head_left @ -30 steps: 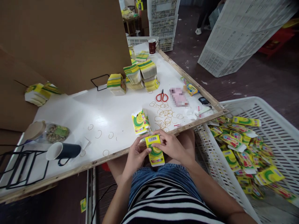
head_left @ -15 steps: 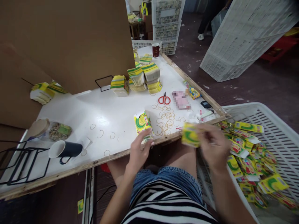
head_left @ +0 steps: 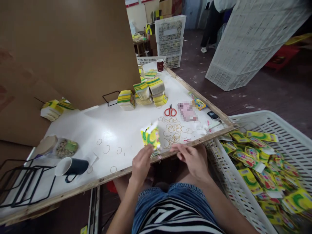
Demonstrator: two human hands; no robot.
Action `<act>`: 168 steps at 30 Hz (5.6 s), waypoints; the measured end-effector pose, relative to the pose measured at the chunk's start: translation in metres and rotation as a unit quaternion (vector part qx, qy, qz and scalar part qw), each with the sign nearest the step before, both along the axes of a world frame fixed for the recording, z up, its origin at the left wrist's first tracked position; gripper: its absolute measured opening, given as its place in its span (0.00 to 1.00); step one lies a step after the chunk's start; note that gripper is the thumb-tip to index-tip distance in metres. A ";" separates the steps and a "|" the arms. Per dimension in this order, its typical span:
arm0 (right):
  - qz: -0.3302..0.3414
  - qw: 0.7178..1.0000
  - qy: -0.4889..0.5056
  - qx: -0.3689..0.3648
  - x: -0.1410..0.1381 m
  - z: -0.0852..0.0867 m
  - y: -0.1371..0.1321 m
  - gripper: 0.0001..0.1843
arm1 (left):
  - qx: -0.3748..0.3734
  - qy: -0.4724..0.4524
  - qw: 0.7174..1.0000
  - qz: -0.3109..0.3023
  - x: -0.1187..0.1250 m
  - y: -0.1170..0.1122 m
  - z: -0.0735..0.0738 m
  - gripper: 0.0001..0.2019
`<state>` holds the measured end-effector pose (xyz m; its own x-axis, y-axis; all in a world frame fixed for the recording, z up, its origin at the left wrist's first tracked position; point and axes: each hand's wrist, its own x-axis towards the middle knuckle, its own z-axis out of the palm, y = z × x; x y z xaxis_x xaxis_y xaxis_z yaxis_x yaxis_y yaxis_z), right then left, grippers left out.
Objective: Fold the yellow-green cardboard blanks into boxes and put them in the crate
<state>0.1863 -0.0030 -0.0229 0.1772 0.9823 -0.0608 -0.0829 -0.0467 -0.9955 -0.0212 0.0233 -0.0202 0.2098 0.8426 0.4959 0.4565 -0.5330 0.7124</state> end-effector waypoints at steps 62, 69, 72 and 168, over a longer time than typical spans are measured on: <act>0.080 0.961 -0.230 0.132 -0.031 0.010 0.005 0.10 | -0.370 -0.330 0.868 -0.020 0.026 -0.019 0.010 0.23; 0.056 0.992 -0.095 0.054 -0.028 0.003 0.006 0.14 | -0.334 -0.218 0.917 -0.015 0.020 -0.021 0.013 0.24; 0.110 0.990 -0.014 0.082 -0.021 0.006 0.005 0.24 | -0.352 -0.238 0.904 -0.051 0.016 -0.022 0.018 0.29; 0.111 0.907 -0.287 0.287 -0.022 0.033 -0.004 0.21 | -0.491 -0.409 0.762 -0.105 0.014 -0.029 0.022 0.25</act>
<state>0.1640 -0.0075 0.0100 -0.1882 0.8385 0.5113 0.4046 0.5406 -0.7376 -0.0068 -0.0059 0.0019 0.3499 0.8826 -0.3140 -0.3756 0.4392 0.8161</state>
